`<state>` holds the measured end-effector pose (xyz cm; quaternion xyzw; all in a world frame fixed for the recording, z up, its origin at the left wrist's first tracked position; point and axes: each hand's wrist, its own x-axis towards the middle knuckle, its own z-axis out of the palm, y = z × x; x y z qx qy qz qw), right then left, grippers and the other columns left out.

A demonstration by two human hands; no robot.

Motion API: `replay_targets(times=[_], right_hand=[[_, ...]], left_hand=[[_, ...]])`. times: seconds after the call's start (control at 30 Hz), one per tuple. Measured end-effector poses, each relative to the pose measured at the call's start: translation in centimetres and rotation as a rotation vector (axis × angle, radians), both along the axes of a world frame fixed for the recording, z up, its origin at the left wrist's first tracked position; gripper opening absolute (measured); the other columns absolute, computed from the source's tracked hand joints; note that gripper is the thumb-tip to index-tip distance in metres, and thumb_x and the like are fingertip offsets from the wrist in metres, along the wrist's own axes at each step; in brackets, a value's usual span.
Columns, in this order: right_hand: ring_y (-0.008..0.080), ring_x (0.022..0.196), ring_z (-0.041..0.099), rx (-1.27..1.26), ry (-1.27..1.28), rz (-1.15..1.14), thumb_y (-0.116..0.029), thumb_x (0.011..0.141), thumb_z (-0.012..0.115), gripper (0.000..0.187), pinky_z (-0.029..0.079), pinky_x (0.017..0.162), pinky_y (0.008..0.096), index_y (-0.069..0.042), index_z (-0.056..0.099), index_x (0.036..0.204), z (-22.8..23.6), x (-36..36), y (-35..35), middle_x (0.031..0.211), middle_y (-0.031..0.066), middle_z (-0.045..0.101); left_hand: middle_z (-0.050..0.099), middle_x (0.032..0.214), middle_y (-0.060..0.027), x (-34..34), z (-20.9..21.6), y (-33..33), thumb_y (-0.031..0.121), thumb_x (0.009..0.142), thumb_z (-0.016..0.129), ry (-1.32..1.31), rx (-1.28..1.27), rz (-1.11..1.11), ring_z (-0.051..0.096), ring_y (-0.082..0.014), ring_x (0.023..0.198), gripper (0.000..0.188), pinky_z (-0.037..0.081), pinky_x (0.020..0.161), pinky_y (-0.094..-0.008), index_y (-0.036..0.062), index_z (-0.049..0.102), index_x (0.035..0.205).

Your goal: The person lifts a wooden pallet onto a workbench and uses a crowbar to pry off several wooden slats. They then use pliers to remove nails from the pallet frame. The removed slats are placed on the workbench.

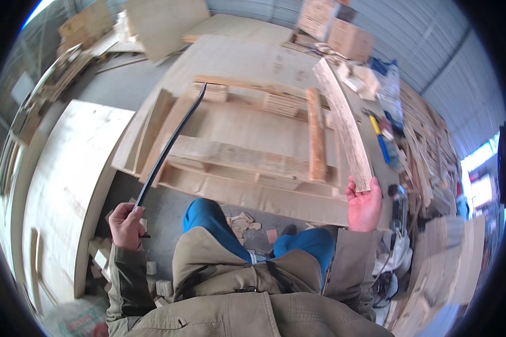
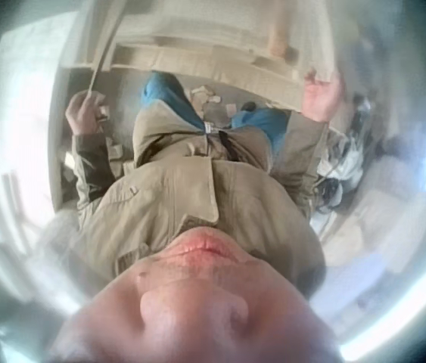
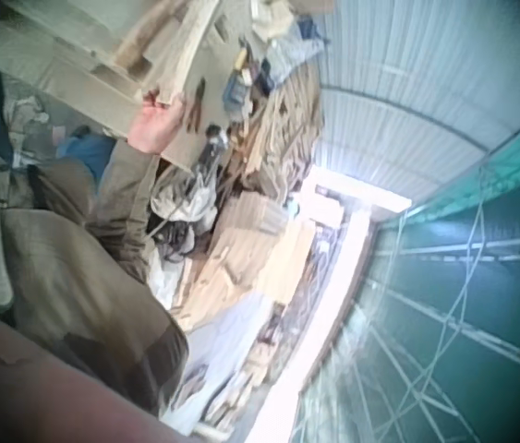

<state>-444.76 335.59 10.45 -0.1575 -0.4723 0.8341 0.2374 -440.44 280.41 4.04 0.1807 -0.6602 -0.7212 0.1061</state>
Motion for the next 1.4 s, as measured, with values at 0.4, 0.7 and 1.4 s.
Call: replay_targets(times=[0.4, 0.7, 1.4], right_hand=[[0.0278, 0.102, 0.068, -0.284, -0.193, 0.657, -0.039, 0.111, 0.049, 0.055, 0.058, 0.092, 0.0410, 0.007, 0.055, 0.139, -0.8, -5.0, -23.6, 0.121, 0.0248, 0.068], [0.0312, 0.116, 0.066, -0.187, -0.164, 0.771, -0.032, 0.109, 0.061, 0.049, 0.054, 0.099, 0.0443, 0.001, 0.052, 0.144, 0.8, -9.7, -34.9, 0.132, 0.0172, 0.060], [0.0163, 0.089, 0.072, 0.113, -0.312, 0.859, -0.016, 0.107, 0.067, 0.032, 0.060, 0.080, 0.0305, 0.001, 0.060, 0.134, -7.2, 0.7, -18.6, 0.109, 0.0124, 0.074]], left_hand=[[0.055, 0.063, 0.0011, 3.8, -1.9, -6.9, 0.014, 0.102, 0.072, 0.102, 0.172, 0.308, 0.041, -0.0054, 0.042, 0.015, 0.037, 0.039, -0.0256, -0.0006, 0.067, 0.100], [0.056, 0.062, -0.0003, 5.2, -4.2, -8.5, 0.014, 0.101, 0.073, 0.067, 0.158, 0.349, 0.043, -0.0068, 0.040, 0.016, 0.036, 0.037, -0.0259, -0.0009, 0.067, 0.100], [0.058, 0.068, 0.0003, 4.3, -1.9, -4.9, 0.009, 0.102, 0.070, 0.217, 0.092, 0.157, 0.042, -0.0046, 0.042, 0.011, 0.033, 0.039, -0.0238, -0.0013, 0.066, 0.106]])
